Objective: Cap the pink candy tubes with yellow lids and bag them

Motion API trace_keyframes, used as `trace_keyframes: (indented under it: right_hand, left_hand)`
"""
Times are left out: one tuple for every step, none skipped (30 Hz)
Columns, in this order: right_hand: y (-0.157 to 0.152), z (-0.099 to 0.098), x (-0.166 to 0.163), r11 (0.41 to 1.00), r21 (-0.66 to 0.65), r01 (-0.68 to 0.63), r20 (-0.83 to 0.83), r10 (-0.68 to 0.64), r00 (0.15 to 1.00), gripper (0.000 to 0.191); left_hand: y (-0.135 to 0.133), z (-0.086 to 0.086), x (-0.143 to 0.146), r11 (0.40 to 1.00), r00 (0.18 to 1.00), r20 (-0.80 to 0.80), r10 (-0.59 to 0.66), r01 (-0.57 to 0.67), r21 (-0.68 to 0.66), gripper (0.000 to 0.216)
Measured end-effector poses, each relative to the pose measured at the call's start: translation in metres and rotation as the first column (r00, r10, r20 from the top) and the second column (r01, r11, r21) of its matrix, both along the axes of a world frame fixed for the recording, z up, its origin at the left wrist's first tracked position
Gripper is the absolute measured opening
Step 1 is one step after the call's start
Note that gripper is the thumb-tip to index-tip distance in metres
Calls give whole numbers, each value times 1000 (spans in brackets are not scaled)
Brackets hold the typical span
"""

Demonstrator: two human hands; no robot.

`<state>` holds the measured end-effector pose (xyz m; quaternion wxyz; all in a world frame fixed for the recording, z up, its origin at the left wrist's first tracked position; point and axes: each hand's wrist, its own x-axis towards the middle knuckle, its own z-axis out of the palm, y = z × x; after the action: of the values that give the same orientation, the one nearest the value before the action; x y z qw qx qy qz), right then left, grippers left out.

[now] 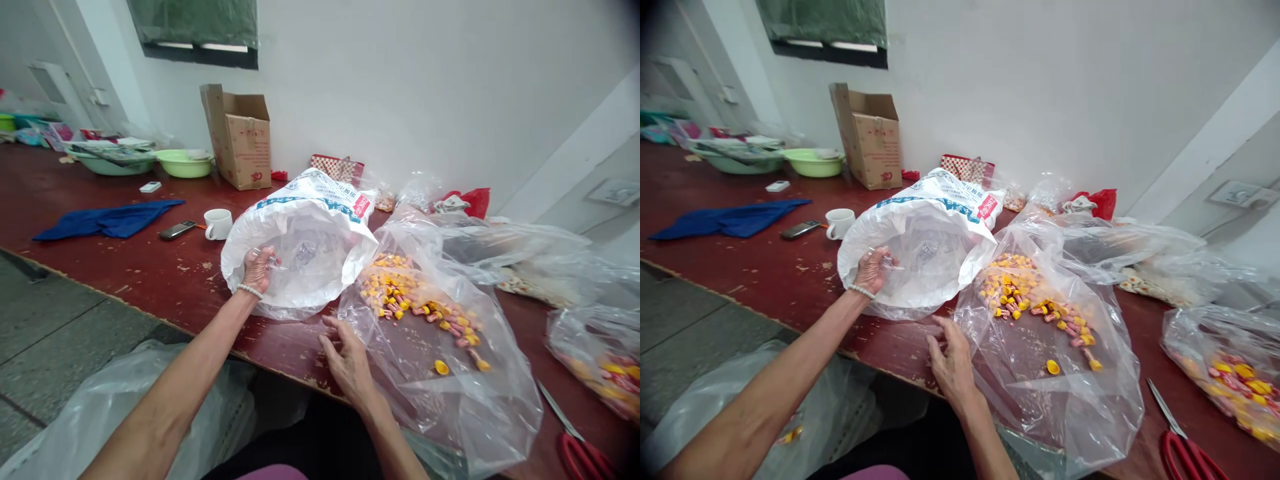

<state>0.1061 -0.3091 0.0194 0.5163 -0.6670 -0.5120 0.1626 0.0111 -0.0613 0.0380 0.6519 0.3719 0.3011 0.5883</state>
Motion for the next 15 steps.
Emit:
trace_keyframes:
  right_hand:
    - [9, -1, -7, 1000, 1, 7, -66, -7, 998, 33]
    - [19, -3, -14, 1000, -4, 14, -153, -14, 988, 37]
    - [29, -5, -21, 1000, -11, 17, -268, -19, 963, 42]
    - [38, -7, -27, 1000, -18, 17, -396, -23, 918, 49]
    - [47, -10, -32, 1000, -21, 19, -514, -27, 858, 55]
    - [55, -12, -36, 999, -23, 23, -607, -32, 794, 61]
    - [62, -14, -39, 999, -22, 28, -671, -36, 741, 66]
    - [69, -17, -40, 999, -21, 37, -708, -41, 705, 68]
    - [74, -19, -41, 998, -21, 51, -723, -51, 689, 68]
    - [78, -21, -40, 997, -24, 73, -729, -67, 681, 66]
    - [81, -23, -39, 995, -27, 99, -739, -86, 668, 63]
    - [84, -24, -37, 991, -29, 127, -749, -106, 654, 59]
    - [86, -26, -34, 987, -31, 155, -758, -124, 640, 55]
    - [87, -27, -31, 983, -30, 181, -767, -139, 626, 52]
    - [88, -28, -29, 978, -26, 205, -775, -149, 615, 51]
  left_hand:
    - [-3, 1, 0, 998, 998, 55, -31, 34, -57, 32]
    - [-8, 0, 0, 991, 993, 103, -62, 73, -114, 30]
    - [-13, -1, 1, 979, 985, 147, -90, 115, -167, 28]
    - [-19, -2, 3, 964, 975, 188, -119, 159, -214, 25]
    - [-26, -4, 5, 946, 963, 227, -148, 205, -251, 23]
    - [-33, -7, 8, 927, 948, 265, -178, 252, -277, 20]
    - [-40, -9, 10, 908, 931, 301, -209, 298, -294, 17]
    - [-47, -11, 12, 890, 912, 334, -237, 342, -302, 15]
    - [-53, -13, 14, 874, 894, 364, -262, 380, -303, 13]
    - [-59, -14, 15, 861, 876, 391, -282, 412, -300, 12]
    - [-63, -15, 16, 850, 860, 414, -298, 436, -294, 11]
    - [-67, -16, 16, 843, 847, 432, -310, 455, -288, 13]
    - [-71, -17, 17, 836, 836, 446, -320, 470, -282, 16]
    - [-74, -18, 17, 830, 827, 456, -328, 483, -278, 19]
    - [-77, -19, 17, 824, 820, 463, -336, 494, -276, 22]
